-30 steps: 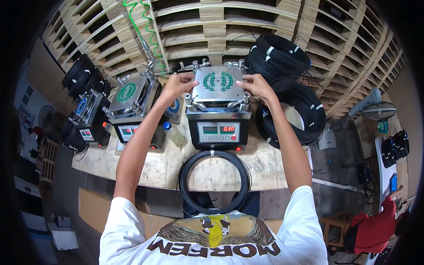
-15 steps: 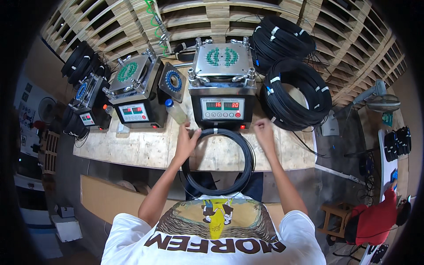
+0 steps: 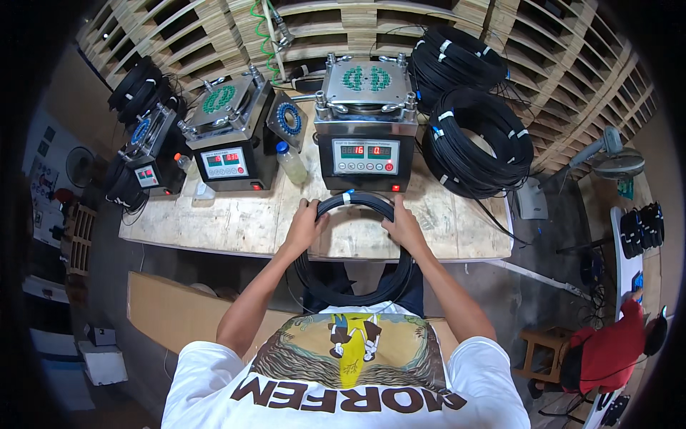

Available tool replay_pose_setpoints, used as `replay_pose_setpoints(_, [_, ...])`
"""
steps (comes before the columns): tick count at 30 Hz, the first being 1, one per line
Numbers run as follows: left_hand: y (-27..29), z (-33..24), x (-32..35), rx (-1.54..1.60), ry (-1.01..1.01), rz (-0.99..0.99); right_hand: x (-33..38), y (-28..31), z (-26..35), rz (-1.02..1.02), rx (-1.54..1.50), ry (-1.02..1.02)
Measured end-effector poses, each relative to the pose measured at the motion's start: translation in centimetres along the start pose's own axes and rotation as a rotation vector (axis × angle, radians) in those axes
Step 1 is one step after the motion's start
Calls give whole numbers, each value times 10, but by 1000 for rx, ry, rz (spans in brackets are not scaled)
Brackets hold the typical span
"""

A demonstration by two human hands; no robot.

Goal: The user is seen operating and adjusting components on an industrial machine, including handling cables and using an air hose.

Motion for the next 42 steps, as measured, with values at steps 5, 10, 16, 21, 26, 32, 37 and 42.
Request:
replay_pose_setpoints(5, [64, -20, 16, 86, 42, -106, 20, 20, 76, -21, -163, 387])
replay_pose_setpoints(10, [177, -42, 23, -26, 6, -361, 54, 49, 185, -47, -242, 591])
replay_pose_setpoints(16, [338, -25, 10, -165, -133, -519, 69, 49, 341, -90, -296, 830])
replay_pose_setpoints(21, [422, 14, -33, -207, -89, -434, 31, 34, 427, -214, -352, 952])
replay_pose_setpoints(26, [439, 83, -64, -241, -97, -317, 0, 1, 459, -185, -445, 817])
replay_pose_setpoints(32, [410, 172, -102, -154, -96, -240, -61, -46, 457, -202, -473, 704])
replay_pose_setpoints(37, [394, 204, -129, -59, -168, -194, -103, -62, 452, -211, -477, 582])
replay_pose_setpoints(42, [384, 226, -140, 49, -216, -95, -106, -65, 448, -254, -458, 514])
Point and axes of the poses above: each hand's wrist, its own x-axis away from the middle knuckle, its own y-axis out of the back of the hand, z = x × y, the point moved 8 cm from there along -x, towards the middle knuckle, and after that the axes turned 13 degrees about -y, right-handed, at the moved point
